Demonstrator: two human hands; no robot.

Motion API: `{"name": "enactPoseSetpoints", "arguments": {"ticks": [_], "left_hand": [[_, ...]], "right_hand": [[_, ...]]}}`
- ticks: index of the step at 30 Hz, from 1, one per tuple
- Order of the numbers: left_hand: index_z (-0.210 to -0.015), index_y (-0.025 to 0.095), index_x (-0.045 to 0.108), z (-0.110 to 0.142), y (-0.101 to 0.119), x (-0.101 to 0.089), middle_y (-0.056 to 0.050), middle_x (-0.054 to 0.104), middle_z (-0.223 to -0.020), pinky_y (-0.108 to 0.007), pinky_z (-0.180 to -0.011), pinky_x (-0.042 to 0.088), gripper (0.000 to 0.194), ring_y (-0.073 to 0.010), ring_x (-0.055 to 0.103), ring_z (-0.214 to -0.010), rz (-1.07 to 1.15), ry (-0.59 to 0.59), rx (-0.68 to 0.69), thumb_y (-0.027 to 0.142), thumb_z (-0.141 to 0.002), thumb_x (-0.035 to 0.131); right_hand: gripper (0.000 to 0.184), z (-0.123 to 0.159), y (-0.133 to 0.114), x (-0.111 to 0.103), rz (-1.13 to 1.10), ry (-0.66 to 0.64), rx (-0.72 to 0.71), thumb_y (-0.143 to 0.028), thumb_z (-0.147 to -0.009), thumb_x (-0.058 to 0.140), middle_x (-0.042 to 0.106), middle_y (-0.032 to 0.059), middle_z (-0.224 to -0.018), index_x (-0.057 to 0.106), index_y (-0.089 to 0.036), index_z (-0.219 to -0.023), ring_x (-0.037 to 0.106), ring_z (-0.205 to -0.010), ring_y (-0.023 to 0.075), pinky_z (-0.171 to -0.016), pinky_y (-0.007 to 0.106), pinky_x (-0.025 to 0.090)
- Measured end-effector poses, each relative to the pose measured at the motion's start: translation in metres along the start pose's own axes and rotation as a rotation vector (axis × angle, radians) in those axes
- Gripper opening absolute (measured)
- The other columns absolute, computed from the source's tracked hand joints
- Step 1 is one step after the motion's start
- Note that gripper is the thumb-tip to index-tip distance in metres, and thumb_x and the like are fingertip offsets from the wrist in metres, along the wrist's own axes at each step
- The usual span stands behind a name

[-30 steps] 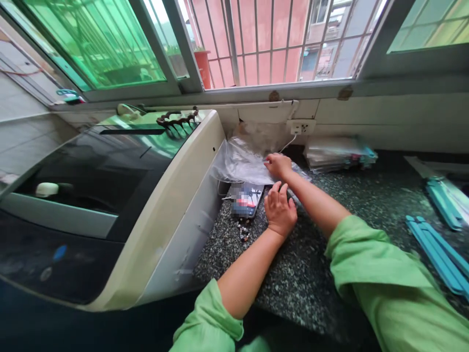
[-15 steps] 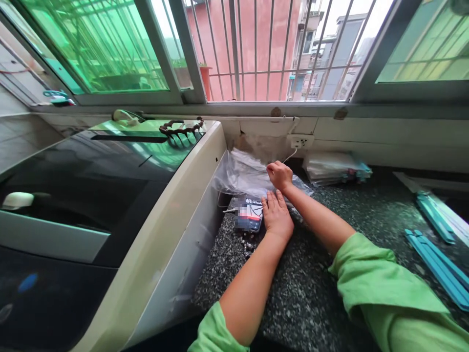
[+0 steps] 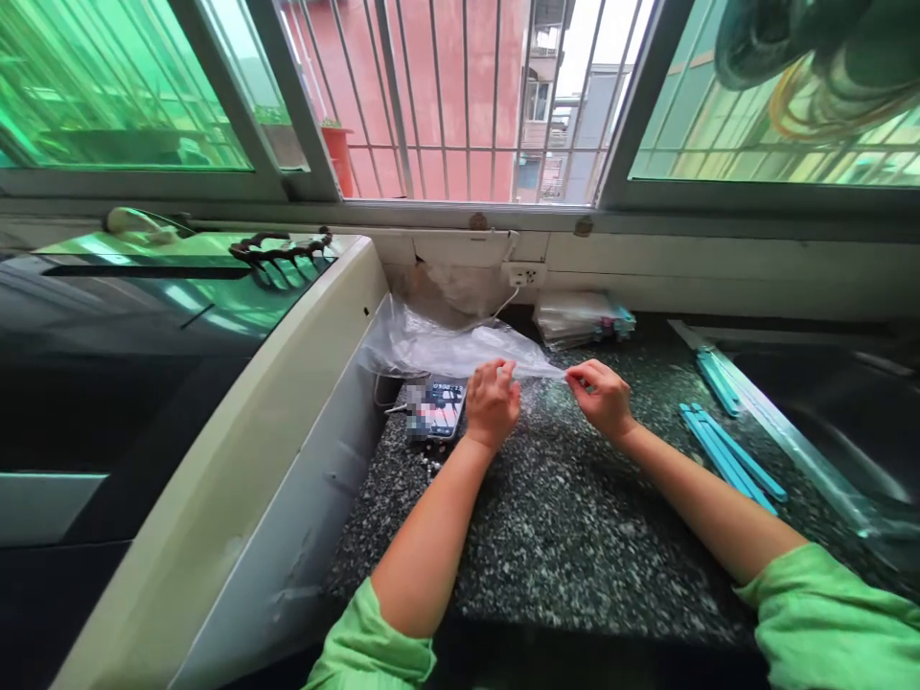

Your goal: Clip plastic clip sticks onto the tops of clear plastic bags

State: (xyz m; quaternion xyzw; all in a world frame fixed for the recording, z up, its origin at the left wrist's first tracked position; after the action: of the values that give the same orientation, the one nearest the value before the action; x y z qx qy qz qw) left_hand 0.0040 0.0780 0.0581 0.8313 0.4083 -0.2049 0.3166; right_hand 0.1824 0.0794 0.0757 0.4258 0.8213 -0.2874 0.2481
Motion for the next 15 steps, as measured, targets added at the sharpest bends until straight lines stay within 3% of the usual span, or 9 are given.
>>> {"name": "enactPoseSetpoints", "arguments": {"ticks": [5,10,12,15], "left_hand": [[-0.119,0.017,0.049,0.003,0.003,-0.001,-0.012,0.055,-0.117,-0.039,-0.095,0.037,0.041,-0.0240,0.049,-0.108,-0.017,0.016,0.025,0.022,-0.079,0.052],[-0.126,0.018,0.044,0.008,0.013,0.013,-0.011,0.054,-0.122,-0.041,-0.096,0.035,0.056,-0.0268,0.046,-0.113,-0.032,-0.154,0.148,0.034,-0.075,0.059],[-0.120,0.018,0.051,0.009,0.014,0.019,-0.009,0.061,-0.110,-0.039,-0.092,0.038,0.047,-0.0255,0.051,-0.104,-0.024,-0.220,0.178,0.032,-0.076,0.058],[-0.091,0.018,0.064,0.010,0.017,0.022,-0.006,0.066,-0.084,-0.036,-0.083,0.043,0.019,-0.0217,0.056,-0.086,0.022,-0.261,0.224,0.026,-0.081,0.050]], "right_hand": [[0.016,0.048,0.020,-0.044,-0.002,-0.012,-0.040,-0.025,-0.084,0.051,0.061,0.0031,-0.070,0.064,-0.020,-0.076,0.056,-0.067,0.0152,-0.063,0.026,0.044],[0.014,0.075,0.024,-0.058,-0.047,-0.022,-0.084,-0.020,-0.083,0.050,0.061,0.0035,-0.071,0.064,-0.020,-0.077,0.057,-0.069,0.0147,-0.064,0.026,0.047],[0.015,0.077,0.022,-0.057,-0.072,-0.041,-0.088,-0.020,-0.083,0.050,0.061,0.0034,-0.071,0.064,-0.021,-0.078,0.057,-0.070,0.0148,-0.065,0.026,0.047],[0.016,0.074,0.015,-0.057,-0.090,-0.073,-0.118,-0.022,-0.084,0.050,0.061,0.0044,-0.073,0.065,-0.021,-0.080,0.056,-0.072,0.0153,-0.067,0.027,0.047]]}}
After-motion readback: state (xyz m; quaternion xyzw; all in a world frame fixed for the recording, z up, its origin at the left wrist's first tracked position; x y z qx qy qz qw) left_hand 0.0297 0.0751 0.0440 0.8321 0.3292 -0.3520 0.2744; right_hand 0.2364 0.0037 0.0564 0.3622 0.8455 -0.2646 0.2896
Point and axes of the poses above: each hand's wrist, its own z-axis away from the middle knuckle, its own x-axis out of the palm, y = z × x, the point moved 6 cm from there along -z, towards the middle knuckle
